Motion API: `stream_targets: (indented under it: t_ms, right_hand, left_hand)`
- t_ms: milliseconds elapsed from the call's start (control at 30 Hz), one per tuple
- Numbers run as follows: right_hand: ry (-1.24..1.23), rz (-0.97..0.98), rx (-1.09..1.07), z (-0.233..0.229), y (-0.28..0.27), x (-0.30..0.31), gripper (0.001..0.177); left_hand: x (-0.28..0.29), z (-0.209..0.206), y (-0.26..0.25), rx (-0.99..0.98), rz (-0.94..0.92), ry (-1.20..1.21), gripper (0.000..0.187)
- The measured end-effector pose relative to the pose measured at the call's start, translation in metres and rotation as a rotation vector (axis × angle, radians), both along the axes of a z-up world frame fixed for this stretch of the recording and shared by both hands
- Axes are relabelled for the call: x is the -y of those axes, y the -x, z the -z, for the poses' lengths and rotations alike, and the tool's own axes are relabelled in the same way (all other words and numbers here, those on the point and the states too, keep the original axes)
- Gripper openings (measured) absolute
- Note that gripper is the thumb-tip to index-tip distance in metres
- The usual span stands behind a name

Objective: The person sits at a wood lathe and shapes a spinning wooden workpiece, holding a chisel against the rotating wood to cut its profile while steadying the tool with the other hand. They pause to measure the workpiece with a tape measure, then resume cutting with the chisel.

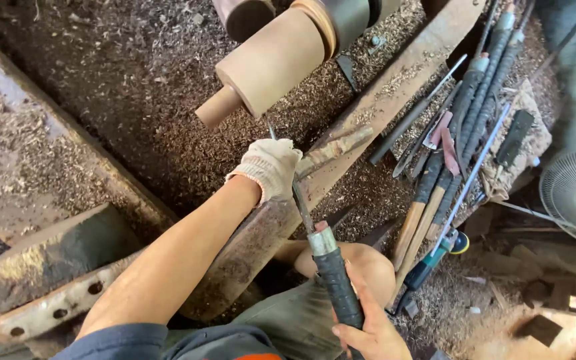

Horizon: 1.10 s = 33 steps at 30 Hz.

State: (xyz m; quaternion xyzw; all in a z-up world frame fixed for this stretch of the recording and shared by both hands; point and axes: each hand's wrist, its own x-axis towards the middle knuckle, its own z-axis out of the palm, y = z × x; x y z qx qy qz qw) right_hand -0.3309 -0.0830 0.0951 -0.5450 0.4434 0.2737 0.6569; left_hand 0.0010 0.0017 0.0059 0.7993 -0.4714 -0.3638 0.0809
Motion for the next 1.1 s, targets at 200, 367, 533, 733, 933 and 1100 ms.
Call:
stream_targets:
  t_ms: [200, 367, 533, 733, 933, 1100]
  right_hand:
    - [0.026, -0.126, 0.027, -0.005, -0.003, 0.021, 0.115]
    - [0.029, -0.220, -0.011, -0.011, -0.014, 0.032, 0.115]
    - [0.013, -0.208, 0.014, -0.008, -0.011, 0.040, 0.116]
    - [-0.026, -0.125, 0.111, 0.007, 0.014, 0.022, 0.115]
    - [-0.097, 0.082, 0.133, 0.009, 0.008, -0.013, 0.114]
    - [-0.100, 0.141, 0.110, 0.018, 0.015, -0.014, 0.115]
  left_hand:
    - [0.002, -0.003, 0.002, 0.005, 0.020, -0.070, 0.035]
    - [0.002, -0.002, 0.002, 0.022, -0.006, -0.071, 0.033]
    - [0.000, -0.001, 0.003, 0.018, -0.024, -0.064, 0.035]
    - [0.000, 0.000, 0.001, 0.032, 0.007, -0.027, 0.041]
    - [0.003, -0.009, -0.004, 0.032, 0.081, -0.065, 0.043]
    - [0.001, -0.013, -0.006, 0.039, 0.065, -0.051, 0.045]
